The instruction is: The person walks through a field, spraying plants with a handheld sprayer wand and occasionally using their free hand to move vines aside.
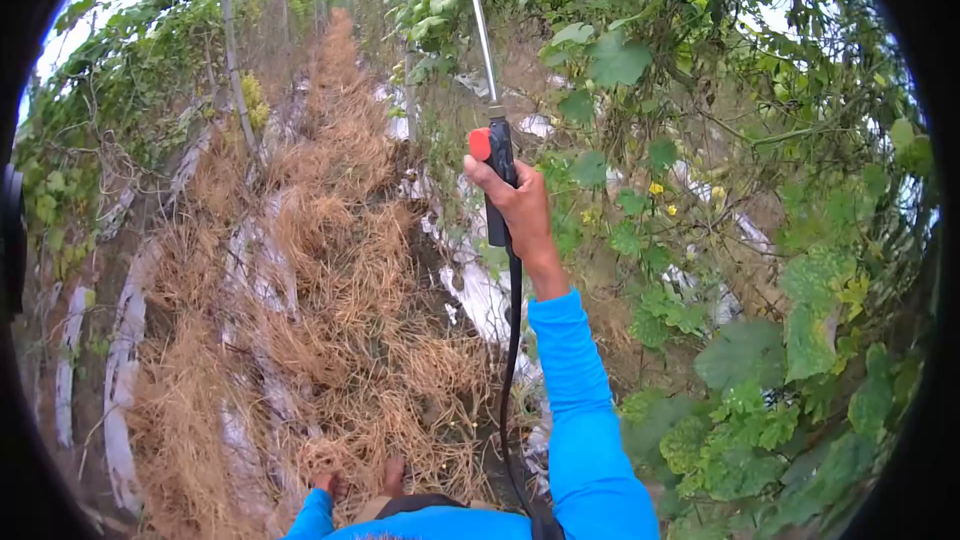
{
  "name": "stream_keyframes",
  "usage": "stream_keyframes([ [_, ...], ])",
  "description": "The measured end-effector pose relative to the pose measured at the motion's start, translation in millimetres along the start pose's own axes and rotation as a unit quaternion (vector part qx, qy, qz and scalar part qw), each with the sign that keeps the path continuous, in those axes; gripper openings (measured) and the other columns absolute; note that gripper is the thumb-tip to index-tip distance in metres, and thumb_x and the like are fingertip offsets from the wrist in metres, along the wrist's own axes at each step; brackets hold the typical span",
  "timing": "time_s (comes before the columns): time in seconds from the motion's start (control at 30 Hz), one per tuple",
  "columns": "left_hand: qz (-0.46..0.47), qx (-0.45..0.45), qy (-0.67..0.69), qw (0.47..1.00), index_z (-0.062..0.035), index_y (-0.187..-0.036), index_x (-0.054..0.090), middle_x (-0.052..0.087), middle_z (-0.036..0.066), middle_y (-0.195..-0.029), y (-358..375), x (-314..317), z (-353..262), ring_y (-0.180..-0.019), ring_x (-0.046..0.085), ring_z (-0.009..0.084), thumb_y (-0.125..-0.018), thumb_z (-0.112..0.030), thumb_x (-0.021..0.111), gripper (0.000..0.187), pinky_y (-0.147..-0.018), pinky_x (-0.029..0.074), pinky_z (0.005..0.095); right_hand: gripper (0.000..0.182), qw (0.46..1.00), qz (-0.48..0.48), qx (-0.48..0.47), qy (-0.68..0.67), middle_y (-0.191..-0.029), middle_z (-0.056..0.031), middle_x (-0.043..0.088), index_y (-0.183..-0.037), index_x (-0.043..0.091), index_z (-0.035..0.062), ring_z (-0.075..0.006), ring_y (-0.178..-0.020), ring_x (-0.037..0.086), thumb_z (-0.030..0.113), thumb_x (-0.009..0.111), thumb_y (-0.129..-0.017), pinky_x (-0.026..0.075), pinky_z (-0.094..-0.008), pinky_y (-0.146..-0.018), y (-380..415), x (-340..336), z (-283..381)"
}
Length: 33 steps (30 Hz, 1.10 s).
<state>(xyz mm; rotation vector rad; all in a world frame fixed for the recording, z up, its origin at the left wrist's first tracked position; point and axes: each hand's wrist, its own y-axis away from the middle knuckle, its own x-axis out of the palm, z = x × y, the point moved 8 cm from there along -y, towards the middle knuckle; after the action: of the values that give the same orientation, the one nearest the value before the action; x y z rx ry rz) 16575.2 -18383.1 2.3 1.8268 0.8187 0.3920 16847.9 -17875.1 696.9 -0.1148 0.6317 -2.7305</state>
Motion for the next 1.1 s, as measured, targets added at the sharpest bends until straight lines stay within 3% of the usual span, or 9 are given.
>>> stream_keyframes([
  [0.07, 0.050, 0.057, 0.032, 0.997, -0.0118, -0.082, 0.059, 0.062, 0.007, -0.073, 18.1, 25.3, 22.8, -0.058, 0.059, 0.0237, -0.086, -0.034, 0.052, 0.024, -0.051, 0.049, 0.0410, 0.035, 1.000, -0.012, 0.008, -0.005, -0.061, 0.0091, 0.046, -0.075, 0.065, 0.0088, -0.0019, -0.055, 0.039, 0.041, 0.076, -0.078, 0.028, -0.0218, -0.049, 1.2, -18.0, 16.0],
  [0.1, 0.040, -0.006, 0.020, 0.999, -0.0111, -0.085, 0.058, 0.062, 0.008, -0.073, 28.3, 35.5, 37.5, -0.057, 0.059, 0.0237, -0.086, -0.034, 0.052, 0.024, -0.051, 0.050, 0.0403, 0.036, 1.000, -0.015, -0.002, -0.018, -0.061, 0.0089, 0.046, -0.075, 0.065, 0.0087, -0.0022, -0.054, 0.039, 0.043, 0.076, -0.077, 0.028, -0.0221, -0.048, 2.2, -23.0, 26.3],
  [0.23, 0.045, 0.008, -0.005, 0.999, -0.0111, -0.084, 0.058, 0.063, 0.008, -0.073, 69.2, 66.0, 81.4, -0.062, 0.061, 0.0237, -0.090, -0.038, 0.050, 0.029, -0.051, 0.048, 0.0379, 0.047, 1.000, 0.001, -0.015, -0.018, -0.059, 0.0053, 0.047, -0.075, 0.060, 0.0104, -0.0036, -0.048, 0.045, 0.055, 0.075, -0.072, 0.033, -0.0198, -0.044, 8.0, -40.7, 50.4],
  [0.4, 0.102, 0.040, -0.027, 0.994, -0.0074, -0.086, 0.058, 0.062, 0.010, -0.075, 99.6, 74.6, 118.7, -0.059, 0.060, 0.0235, -0.090, -0.037, 0.051, 0.031, -0.049, 0.050, 0.0387, 0.046, 0.999, -0.029, -0.021, 0.030, -0.060, 0.0057, 0.047, -0.072, 0.061, 0.0092, -0.0042, -0.051, 0.043, 0.053, 0.075, -0.074, 0.031, -0.0222, -0.045, 60.9, -63.5, 70.8],
  [0.7, 0.136, 0.054, 0.004, 0.989, -0.0061, -0.093, 0.062, 0.065, 0.007, -0.076, 93.4, -1.2, 217.2, -0.061, 0.064, 0.0182, -0.086, -0.034, 0.056, 0.029, -0.047, 0.046, 0.0327, 0.045, 0.988, -0.097, -0.034, 0.115, -0.060, 0.0053, 0.047, -0.068, 0.059, 0.0073, -0.0053, -0.051, 0.039, 0.048, 0.076, -0.075, 0.031, -0.0247, -0.046, 220.3, -48.4, 99.2],
  [0.8, 0.126, 0.087, -0.021, 0.988, -0.0140, -0.086, 0.066, 0.067, 0.005, -0.074, 95.3, -33.7, 252.8, -0.055, 0.060, 0.0198, -0.085, -0.039, 0.060, 0.026, -0.049, 0.050, 0.0352, 0.039, 0.996, -0.066, -0.016, 0.065, -0.059, 0.0051, 0.045, -0.077, 0.055, 0.0088, -0.0049, -0.046, 0.038, 0.044, 0.070, -0.083, 0.032, -0.0222, -0.043, 282.7, -23.1, 101.6],
  [0.87, 0.121, 0.055, -0.012, 0.991, -0.0124, -0.088, 0.067, 0.068, 0.007, -0.078, 91.8, -62.0, 291.2, -0.057, 0.062, 0.0198, -0.086, -0.038, 0.060, 0.027, -0.050, 0.051, 0.0351, 0.044, 0.953, 0.119, 0.139, -0.241, -0.058, 0.0022, 0.042, -0.083, 0.047, 0.0084, -0.0074, -0.043, 0.039, 0.049, 0.064, -0.085, 0.037, -0.0234, -0.039, 331.4, 20.8, 93.8],
  [0.93, 0.113, 0.058, -0.039, 0.991, -0.0094, -0.093, 0.066, 0.069, 0.009, -0.081, 93.6, -88.0, 338.7, -0.061, 0.064, 0.0211, -0.088, -0.035, 0.057, 0.027, -0.051, 0.051, 0.0356, 0.050, 0.794, 0.326, 0.149, -0.491, -0.058, 0.0006, 0.038, -0.085, 0.040, 0.0082, -0.0093, -0.043, 0.039, 0.055, 0.060, -0.084, 0.038, -0.0255, -0.038, 392.6, 81.8, 121.2],
  [1.1, 0.077, 0.063, 0.010, 0.995, -0.0098, -0.092, 0.068, 0.066, 0.007, -0.072, 108.8, -117.3, 398.1, -0.052, 0.062, 0.0224, -0.086, -0.037, 0.057, 0.030, -0.045, 0.047, 0.0392, 0.053, 0.768, 0.375, 0.151, -0.496, -0.059, -0.0006, 0.040, -0.083, 0.040, 0.0075, -0.0107, -0.043, 0.040, 0.053, 0.067, -0.078, 0.038, -0.0260, -0.038, 463.3, 120.0, 136.9],
])
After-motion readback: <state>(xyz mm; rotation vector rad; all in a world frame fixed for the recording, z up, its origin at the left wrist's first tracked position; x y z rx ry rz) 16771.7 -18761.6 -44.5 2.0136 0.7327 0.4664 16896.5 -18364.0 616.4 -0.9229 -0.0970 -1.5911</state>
